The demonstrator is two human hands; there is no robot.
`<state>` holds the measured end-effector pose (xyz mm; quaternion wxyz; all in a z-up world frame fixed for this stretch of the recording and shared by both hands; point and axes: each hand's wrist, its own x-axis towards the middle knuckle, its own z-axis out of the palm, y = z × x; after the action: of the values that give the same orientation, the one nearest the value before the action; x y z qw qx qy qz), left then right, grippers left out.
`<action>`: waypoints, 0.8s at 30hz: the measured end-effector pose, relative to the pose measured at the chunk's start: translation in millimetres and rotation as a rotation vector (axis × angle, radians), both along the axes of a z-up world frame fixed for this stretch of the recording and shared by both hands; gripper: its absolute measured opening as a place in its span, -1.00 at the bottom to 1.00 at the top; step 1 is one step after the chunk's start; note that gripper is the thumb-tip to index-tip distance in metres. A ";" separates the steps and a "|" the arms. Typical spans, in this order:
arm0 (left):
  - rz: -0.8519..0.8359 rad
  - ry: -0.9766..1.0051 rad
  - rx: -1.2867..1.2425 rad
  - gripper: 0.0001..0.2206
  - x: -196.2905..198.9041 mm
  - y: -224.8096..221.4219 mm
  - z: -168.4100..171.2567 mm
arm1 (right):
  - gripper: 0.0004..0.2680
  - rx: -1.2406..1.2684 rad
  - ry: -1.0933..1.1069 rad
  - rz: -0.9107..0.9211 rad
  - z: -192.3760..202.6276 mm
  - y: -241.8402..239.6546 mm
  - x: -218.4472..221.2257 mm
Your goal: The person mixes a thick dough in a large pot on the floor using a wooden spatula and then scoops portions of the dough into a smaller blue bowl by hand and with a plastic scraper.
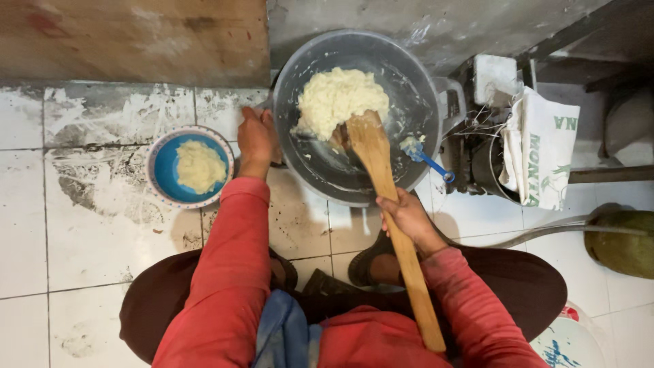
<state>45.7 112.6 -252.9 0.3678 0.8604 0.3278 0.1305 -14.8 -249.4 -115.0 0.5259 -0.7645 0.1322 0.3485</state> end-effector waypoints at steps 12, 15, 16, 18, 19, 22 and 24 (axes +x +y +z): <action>-0.011 -0.001 -0.011 -0.65 -5.1 0.9 2.6 | -0.62 -0.503 -0.192 0.208 -31.6 5.3 27.4; -0.006 -0.005 -0.017 -0.64 -0.3 3.5 -1.8 | -0.69 -0.279 -0.233 0.065 -48.1 11.1 22.7; -0.006 0.001 -0.023 -0.64 -0.4 3.1 -4.4 | -0.71 -0.203 -0.233 0.029 -51.3 10.2 19.4; -0.002 -0.012 -0.020 -0.62 1.5 3.7 -7.6 | -0.73 -0.127 -0.219 -0.015 -53.3 9.5 18.5; 0.002 -0.023 -0.017 -0.61 5.2 6.2 -7.5 | -0.74 -0.126 -0.207 -0.024 -52.4 9.9 21.9; 0.001 0.021 -0.061 -0.62 1.8 5.3 -10.3 | -0.75 -0.114 -0.220 -0.003 -46.0 4.0 21.6; -0.002 0.017 -0.049 -0.61 0.2 4.4 -8.1 | -0.76 -0.080 -0.242 -0.007 -39.7 2.2 19.7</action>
<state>45.9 117.0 -261.0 0.3863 0.8524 0.3332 0.1149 4.9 -247.3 -154.7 0.5082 -0.8209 0.0840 0.2463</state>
